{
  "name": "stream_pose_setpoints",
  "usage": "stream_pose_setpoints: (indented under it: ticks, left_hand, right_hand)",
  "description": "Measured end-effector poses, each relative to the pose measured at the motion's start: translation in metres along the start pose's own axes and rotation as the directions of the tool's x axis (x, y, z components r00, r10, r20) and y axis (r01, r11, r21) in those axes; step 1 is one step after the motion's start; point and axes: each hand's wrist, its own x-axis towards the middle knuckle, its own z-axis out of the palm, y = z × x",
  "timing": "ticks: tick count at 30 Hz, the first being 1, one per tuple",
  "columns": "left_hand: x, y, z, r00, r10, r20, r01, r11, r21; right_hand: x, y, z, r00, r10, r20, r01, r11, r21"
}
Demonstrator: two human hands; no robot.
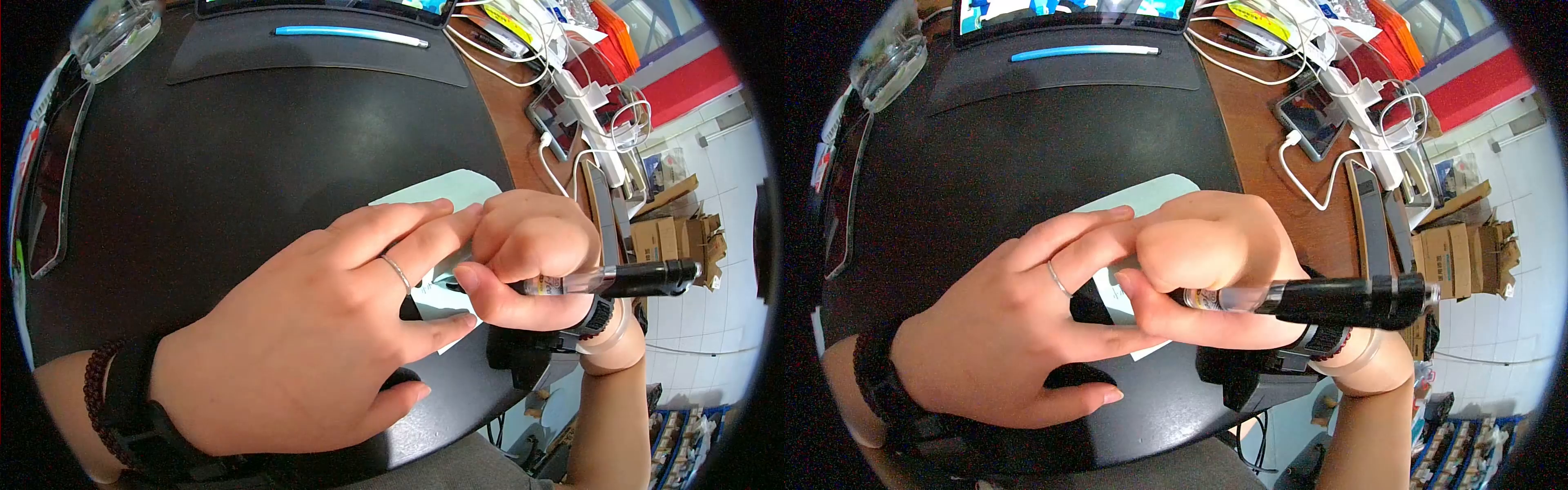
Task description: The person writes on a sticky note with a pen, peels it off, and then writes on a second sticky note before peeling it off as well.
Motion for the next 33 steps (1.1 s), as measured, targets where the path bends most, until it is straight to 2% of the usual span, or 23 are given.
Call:
stream_pose_setpoints:
  ticks: [5, 8, 14, 20, 33]
  left_hand:
    - [0.0003, -0.0002, 0.0005, 1.000, -0.002, -0.001, 0.002, 1.000, 0.000]
    - [-0.0002, -0.0009, 0.0009, 1.000, 0.002, -0.005, -0.002, 1.000, 0.000]
    - [0.0000, -0.0017, 0.0021, 1.000, 0.013, -0.009, -0.013, 1.000, 0.010]
    - [-0.0001, -0.0006, 0.0013, 1.000, 0.003, 0.001, -0.003, 1.000, 0.022]
    - [-0.0004, -0.0003, 0.0027, 0.999, -0.023, -0.034, 0.022, 0.999, -0.024]
  right_hand:
    - [0.0009, -0.0011, 0.0002, 1.000, 0.001, -0.029, -0.002, 1.000, -0.020]
    - [0.0012, -0.0018, -0.0016, 0.999, 0.029, 0.022, -0.029, 0.999, 0.021]
    - [0.0000, -0.0003, -0.0003, 1.000, -0.003, -0.001, 0.003, 1.000, -0.001]
    - [-0.0010, -0.0015, -0.0004, 0.999, 0.035, -0.036, -0.037, 0.999, -0.030]
    - [-0.0001, -0.0037, -0.0043, 0.999, 0.028, 0.028, -0.027, 0.999, -0.046]
